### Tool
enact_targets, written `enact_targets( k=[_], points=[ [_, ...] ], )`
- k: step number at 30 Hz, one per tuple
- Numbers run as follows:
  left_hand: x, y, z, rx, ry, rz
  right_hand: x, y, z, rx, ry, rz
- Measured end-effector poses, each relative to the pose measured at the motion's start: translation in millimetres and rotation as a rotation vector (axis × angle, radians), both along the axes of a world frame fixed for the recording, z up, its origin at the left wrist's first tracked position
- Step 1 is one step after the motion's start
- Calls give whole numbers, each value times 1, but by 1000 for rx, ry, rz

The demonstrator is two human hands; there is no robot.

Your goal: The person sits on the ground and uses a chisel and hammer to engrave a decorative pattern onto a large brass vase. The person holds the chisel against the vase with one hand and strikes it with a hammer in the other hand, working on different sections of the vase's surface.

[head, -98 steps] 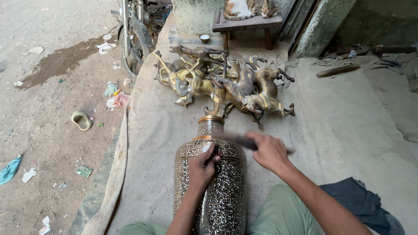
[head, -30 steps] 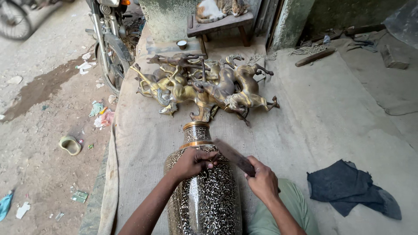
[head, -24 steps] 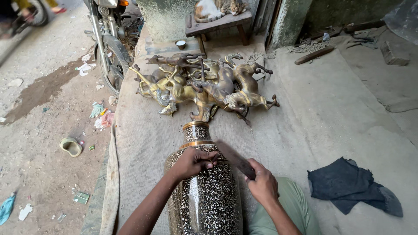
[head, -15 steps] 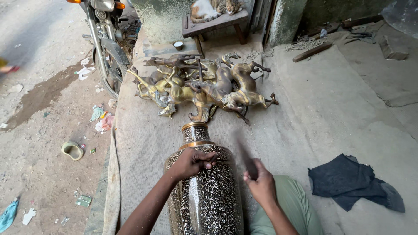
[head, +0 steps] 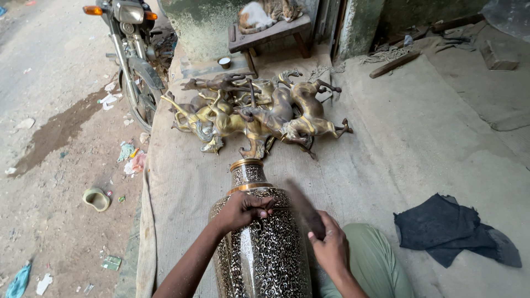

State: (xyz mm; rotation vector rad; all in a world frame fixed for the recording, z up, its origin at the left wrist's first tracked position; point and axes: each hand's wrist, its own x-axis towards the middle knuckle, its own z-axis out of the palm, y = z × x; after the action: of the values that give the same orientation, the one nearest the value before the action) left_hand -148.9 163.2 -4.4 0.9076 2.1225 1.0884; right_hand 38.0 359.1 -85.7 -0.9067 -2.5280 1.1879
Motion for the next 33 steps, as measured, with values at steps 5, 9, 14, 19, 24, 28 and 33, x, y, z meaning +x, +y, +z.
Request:
enact_targets(
  k=[5,9,14,19,24,28,33],
  points=[
    [0,-1,-1,-42,7,3,0,1,5,226,285,35],
    [-1,-2,-2,59,15,-25,-1,4,10,-56,-116,-5],
    [0,1,1,58,23,-28,-3,16,3,118,-204,85],
    [1,6,5,13,132,-120,-7,29,-21,83,-287,151],
    [-4,7,-1,44,114,-152,-8,28,-33,-347,174,72],
    [-6,5,-5,116,127,-190,-6,22,-25,-326,171,20],
    [-5,5,2,42,47,-155,2,18,-17,-187,-189,47]
  ],
)
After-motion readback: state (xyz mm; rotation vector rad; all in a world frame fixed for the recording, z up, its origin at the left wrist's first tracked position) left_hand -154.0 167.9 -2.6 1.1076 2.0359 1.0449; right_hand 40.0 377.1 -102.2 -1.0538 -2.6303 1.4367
